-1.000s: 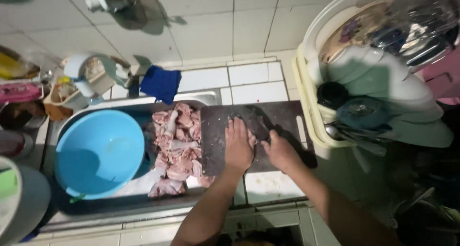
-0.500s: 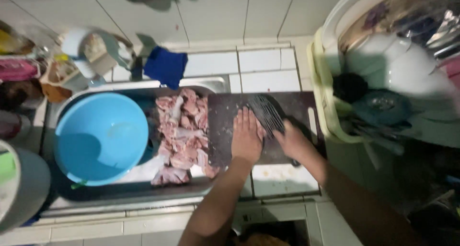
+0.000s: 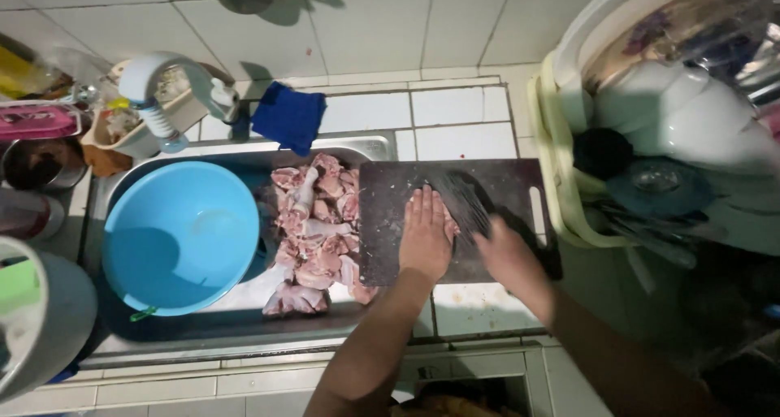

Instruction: Chopping raw chicken pieces on a cutting board over a kitchen sink using a cleaver.

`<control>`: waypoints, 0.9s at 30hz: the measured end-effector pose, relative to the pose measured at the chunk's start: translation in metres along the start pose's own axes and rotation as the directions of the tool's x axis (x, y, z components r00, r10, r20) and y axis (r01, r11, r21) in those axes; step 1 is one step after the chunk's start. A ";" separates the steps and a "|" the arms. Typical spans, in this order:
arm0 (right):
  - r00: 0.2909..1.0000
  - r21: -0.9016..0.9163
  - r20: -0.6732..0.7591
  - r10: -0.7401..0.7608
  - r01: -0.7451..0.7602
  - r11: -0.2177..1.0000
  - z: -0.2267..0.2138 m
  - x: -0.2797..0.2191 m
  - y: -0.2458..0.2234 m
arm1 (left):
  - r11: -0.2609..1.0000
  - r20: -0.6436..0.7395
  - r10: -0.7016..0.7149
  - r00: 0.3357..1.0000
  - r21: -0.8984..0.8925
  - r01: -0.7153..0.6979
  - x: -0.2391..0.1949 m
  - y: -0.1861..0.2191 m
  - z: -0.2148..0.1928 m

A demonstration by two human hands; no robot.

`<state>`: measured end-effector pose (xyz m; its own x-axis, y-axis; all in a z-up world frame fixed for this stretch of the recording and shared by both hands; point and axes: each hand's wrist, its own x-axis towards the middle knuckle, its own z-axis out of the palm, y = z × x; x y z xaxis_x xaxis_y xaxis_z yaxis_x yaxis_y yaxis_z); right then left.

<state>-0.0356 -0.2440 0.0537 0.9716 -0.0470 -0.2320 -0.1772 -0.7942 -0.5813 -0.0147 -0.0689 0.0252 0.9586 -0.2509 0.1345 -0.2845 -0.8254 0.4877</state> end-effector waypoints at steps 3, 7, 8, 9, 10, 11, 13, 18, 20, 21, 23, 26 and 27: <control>0.991 -0.023 -0.074 0.115 -0.117 0.993 -0.001 0.031 -0.041 | 0.998 0.013 0.051 0.999 0.033 -0.052 0.001 0.005 0.000; 0.982 -0.091 -0.034 0.185 -0.187 0.978 -0.026 0.045 -0.047 | 0.998 -0.002 0.037 0.999 0.058 -0.037 0.000 0.006 -0.002; 0.979 -0.116 -0.057 0.197 -0.203 0.972 -0.032 0.044 -0.043 | 0.998 -0.015 0.031 0.999 0.063 -0.030 -0.002 0.007 -0.002; 0.980 -0.115 -0.063 0.189 -0.195 0.974 -0.038 0.045 -0.033 | 0.997 -0.024 0.033 0.999 0.066 -0.032 0.000 0.006 -0.003; 0.980 -0.119 -0.133 0.150 -0.166 0.979 -0.044 0.046 -0.024 | 0.997 -0.026 0.034 0.999 0.070 -0.032 0.002 0.005 -0.004; 0.973 -0.127 -0.199 0.121 -0.148 0.981 -0.049 0.042 -0.010 | 0.997 -0.016 0.036 0.999 0.067 -0.035 -0.001 0.006 -0.002; 0.965 -0.122 -0.242 0.100 -0.133 0.984 -0.063 0.022 0.000 | 0.997 -0.008 0.029 1.000 0.070 -0.028 0.000 0.007 -0.005; 0.937 -0.148 -0.339 0.081 -0.138 0.979 -0.068 -0.011 0.036 | 0.996 0.003 0.020 1.000 0.081 -0.020 -0.001 0.008 -0.008; 0.965 -0.171 -0.226 0.135 -0.175 0.970 -0.070 -0.017 0.028 | 0.997 -0.001 0.010 1.000 0.075 -0.010 0.000 0.009 -0.005; 0.965 -0.170 -0.225 0.133 -0.173 0.970 -0.063 -0.018 0.023 | 0.997 -0.002 0.010 1.000 0.077 -0.009 0.000 0.009 -0.004; 0.991 -0.214 -0.043 0.126 -0.132 0.968 -0.046 -0.020 0.014 | 0.994 -0.019 0.008 1.000 0.107 -0.006 -0.002 0.007 -0.001; 0.972 -0.034 0.061 0.225 -0.224 0.974 -0.053 -0.027 -0.021 | 1.000 -0.057 0.009 0.998 0.011 -0.008 -0.004 0.011 -0.013; 0.974 -0.033 0.068 0.218 -0.216 0.976 -0.046 -0.025 -0.005 | 1.000 -0.059 0.001 0.998 0.016 0.000 -0.004 0.011 -0.013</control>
<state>-0.0515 -0.2672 0.0985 0.8967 -0.1777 -0.4054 -0.3776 -0.7849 -0.4913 -0.0216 -0.0704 0.0417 0.9574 -0.2210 0.1859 -0.2844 -0.8336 0.4735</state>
